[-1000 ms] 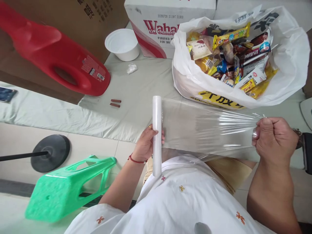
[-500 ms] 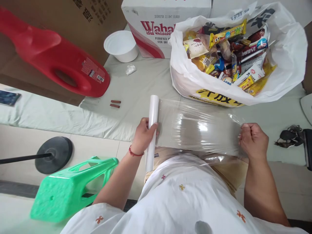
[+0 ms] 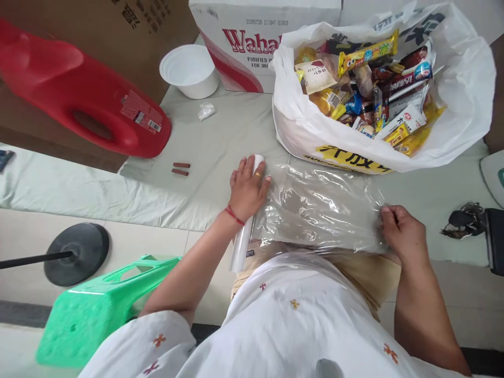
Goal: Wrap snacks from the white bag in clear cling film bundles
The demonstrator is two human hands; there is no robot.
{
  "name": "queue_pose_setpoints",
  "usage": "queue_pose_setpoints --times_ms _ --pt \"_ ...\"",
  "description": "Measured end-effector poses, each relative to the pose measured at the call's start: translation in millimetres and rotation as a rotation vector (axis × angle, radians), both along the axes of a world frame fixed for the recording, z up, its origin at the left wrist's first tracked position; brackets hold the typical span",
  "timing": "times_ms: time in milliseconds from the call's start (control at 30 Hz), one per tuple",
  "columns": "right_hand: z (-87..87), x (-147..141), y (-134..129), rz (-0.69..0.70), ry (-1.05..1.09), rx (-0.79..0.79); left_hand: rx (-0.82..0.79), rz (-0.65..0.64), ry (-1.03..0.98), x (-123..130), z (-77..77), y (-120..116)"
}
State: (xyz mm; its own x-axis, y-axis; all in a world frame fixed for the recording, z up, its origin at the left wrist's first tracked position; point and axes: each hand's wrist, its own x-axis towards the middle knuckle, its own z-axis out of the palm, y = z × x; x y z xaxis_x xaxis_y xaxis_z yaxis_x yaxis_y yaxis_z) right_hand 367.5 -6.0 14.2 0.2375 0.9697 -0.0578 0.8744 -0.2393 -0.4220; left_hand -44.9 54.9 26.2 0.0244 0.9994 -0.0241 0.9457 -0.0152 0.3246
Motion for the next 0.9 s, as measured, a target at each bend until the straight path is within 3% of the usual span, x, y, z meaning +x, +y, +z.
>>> queue_pose_setpoints --times_ms 67,133,200,233,300,367,500,600,800,900 --pt "16.1 -4.3 1.2 -0.045 -0.068 0.106 -0.096 -0.044 0.024 -0.8 2.8 7.3" --pt "35.4 -21.2 5.1 -0.039 -0.151 0.353 -0.138 -0.074 0.042 -2.3 6.9 10.9" --pt "49.4 -49.5 14.6 0.103 -0.148 0.557 -0.131 -0.079 0.038 -4.3 9.8 14.9" --pt "52.2 -66.0 21.9 0.235 -0.107 0.582 -0.112 -0.073 0.032 -5.3 10.2 18.0" --pt "48.1 -98.6 41.1 0.541 -0.035 0.482 -0.066 -0.04 0.017 -6.2 8.6 25.7" --pt "34.5 -124.3 63.7 0.705 -0.073 0.352 -0.045 0.03 0.018 -5.2 5.3 33.0" --pt "8.2 -143.9 101.7 0.696 -0.269 0.222 -0.076 0.104 0.092 -1.8 3.6 35.7" --pt "5.3 -138.6 114.1 0.698 -0.278 0.151 -0.15 0.116 0.142 -6.0 11.3 31.5" --pt "20.6 -123.0 117.7 0.86 0.135 0.139 -0.262 0.139 -0.074 -23.9 30.0 33.4" --pt "27.2 -116.1 120.5 0.819 0.324 -0.03 -0.245 0.149 -0.201 -24.8 33.5 33.8"
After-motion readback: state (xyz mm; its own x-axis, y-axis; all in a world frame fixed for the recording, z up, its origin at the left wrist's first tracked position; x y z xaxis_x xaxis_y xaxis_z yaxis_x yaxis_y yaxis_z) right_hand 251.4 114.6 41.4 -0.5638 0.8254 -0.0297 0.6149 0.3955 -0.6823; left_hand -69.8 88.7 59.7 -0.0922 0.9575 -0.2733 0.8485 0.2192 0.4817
